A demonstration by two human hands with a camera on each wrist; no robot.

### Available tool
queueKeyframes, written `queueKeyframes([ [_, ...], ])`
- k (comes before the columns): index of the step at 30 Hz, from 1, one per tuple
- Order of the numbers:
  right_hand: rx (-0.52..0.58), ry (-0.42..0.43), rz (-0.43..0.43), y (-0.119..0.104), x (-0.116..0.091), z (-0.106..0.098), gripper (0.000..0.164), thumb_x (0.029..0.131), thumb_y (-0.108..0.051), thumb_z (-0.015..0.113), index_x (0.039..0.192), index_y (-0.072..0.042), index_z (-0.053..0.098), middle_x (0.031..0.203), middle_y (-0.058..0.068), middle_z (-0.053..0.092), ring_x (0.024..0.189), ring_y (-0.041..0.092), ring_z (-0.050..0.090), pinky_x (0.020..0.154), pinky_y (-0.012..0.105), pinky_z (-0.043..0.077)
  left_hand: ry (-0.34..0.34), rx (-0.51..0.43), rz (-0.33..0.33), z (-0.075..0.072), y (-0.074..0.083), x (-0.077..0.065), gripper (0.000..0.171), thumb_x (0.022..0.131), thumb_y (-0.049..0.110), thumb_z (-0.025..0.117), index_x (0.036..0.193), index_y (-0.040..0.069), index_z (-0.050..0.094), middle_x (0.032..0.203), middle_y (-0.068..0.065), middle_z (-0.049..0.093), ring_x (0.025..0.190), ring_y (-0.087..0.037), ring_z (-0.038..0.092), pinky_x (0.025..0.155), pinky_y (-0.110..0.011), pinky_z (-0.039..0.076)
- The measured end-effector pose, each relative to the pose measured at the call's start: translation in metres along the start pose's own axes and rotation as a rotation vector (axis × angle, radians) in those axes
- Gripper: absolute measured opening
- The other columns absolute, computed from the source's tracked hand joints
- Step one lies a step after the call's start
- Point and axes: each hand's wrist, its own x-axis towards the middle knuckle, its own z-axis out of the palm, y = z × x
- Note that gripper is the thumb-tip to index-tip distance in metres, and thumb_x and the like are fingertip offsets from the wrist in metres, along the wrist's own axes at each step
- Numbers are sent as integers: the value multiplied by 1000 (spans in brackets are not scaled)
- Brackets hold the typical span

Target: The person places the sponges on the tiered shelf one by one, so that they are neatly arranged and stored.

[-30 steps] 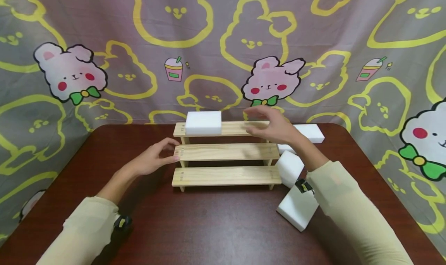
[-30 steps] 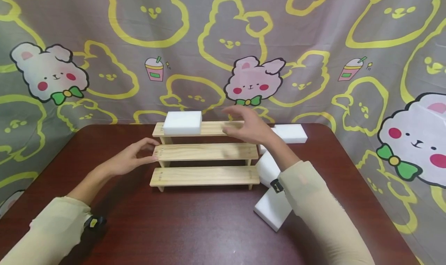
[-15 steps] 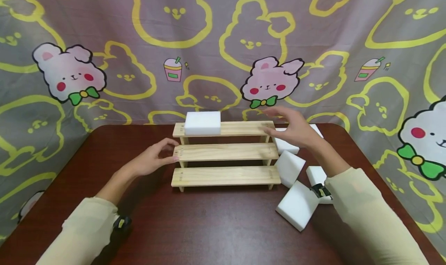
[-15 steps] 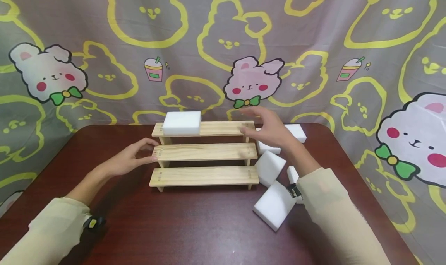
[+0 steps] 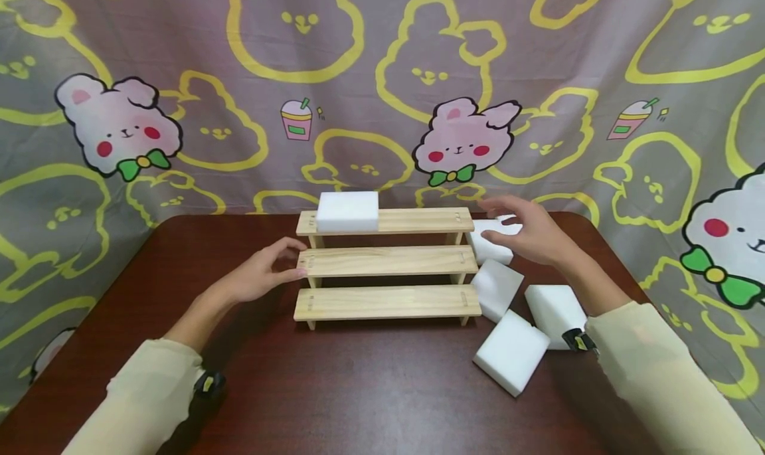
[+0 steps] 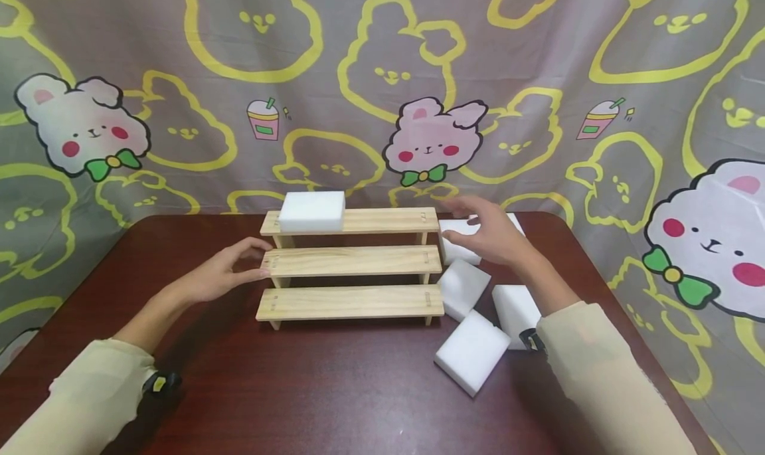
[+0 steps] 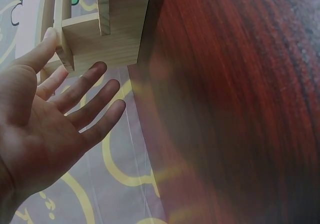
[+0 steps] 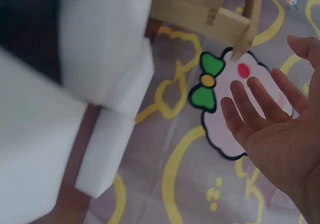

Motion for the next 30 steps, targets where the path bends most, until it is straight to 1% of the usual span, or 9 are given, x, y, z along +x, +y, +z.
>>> queueKeyframes([
  [6, -54, -41, 78, 16, -11, -2, 48, 93, -16, 78, 135, 1, 61, 134, 22, 63, 121, 41, 62, 100, 57, 48, -1, 1, 7, 1, 0, 0, 43, 103, 16, 68, 137, -3, 49, 124, -23, 65, 118, -39, 61, 93, -52, 51],
  [11, -76, -67, 111, 27, -19, -3, 45, 93, -15, 78, 132, 2, 62, 132, 26, 63, 119, 44, 64, 96, 58, 51, 4, 7, 13, 1, -2, 0, 42, 103, 16, 67, 136, -2, 49, 124, -22, 66, 117, -39, 61, 92, -52, 51],
  [14, -81, -75, 126, 34, -25, -4, 43, 93, -13, 78, 130, 4, 63, 128, 27, 64, 114, 44, 67, 92, 56, 55, 5, 8, 15, 1, -3, 0, 42, 103, 16, 67, 137, -2, 49, 124, -22, 66, 118, -39, 61, 92, -52, 51],
  [17, -94, -86, 131, 42, -31, -6, 41, 92, -13, 79, 127, 4, 65, 122, 25, 67, 107, 41, 70, 86, 50, 58, 0, 8, 13, 1, -2, 0, 43, 103, 16, 67, 137, -2, 48, 125, -22, 65, 118, -39, 60, 93, -52, 51],
  [20, -118, -108, 132, 48, -37, -9, 40, 91, -13, 81, 124, 5, 66, 115, 22, 70, 100, 36, 72, 81, 42, 59, -4, 6, 12, 1, -2, 0, 43, 103, 16, 67, 137, -3, 48, 125, -23, 65, 119, -40, 60, 93, -52, 51],
  [23, -146, -137, 146, 53, -43, -12, 42, 90, -15, 82, 124, 6, 66, 109, 18, 72, 94, 31, 72, 76, 38, 56, -5, 7, 8, 1, -1, 0, 43, 103, 16, 67, 137, -3, 48, 125, -23, 65, 119, -39, 61, 92, -52, 51],
  [27, -183, -176, 170, 60, -50, -17, 43, 89, -21, 84, 120, 4, 68, 98, 9, 72, 86, 22, 68, 70, 34, 53, -7, 15, 2, 0, 1, 0, 44, 103, 17, 67, 137, -3, 48, 125, -23, 65, 118, -39, 61, 91, -50, 52],
  [30, -200, -200, 171, 64, -55, -18, 42, 87, -26, 86, 115, 2, 70, 92, 1, 71, 82, 16, 65, 67, 30, 51, -7, 21, 0, 0, 2, -1, 44, 103, 17, 67, 137, -3, 48, 125, -23, 65, 117, -38, 61, 90, -50, 52],
])
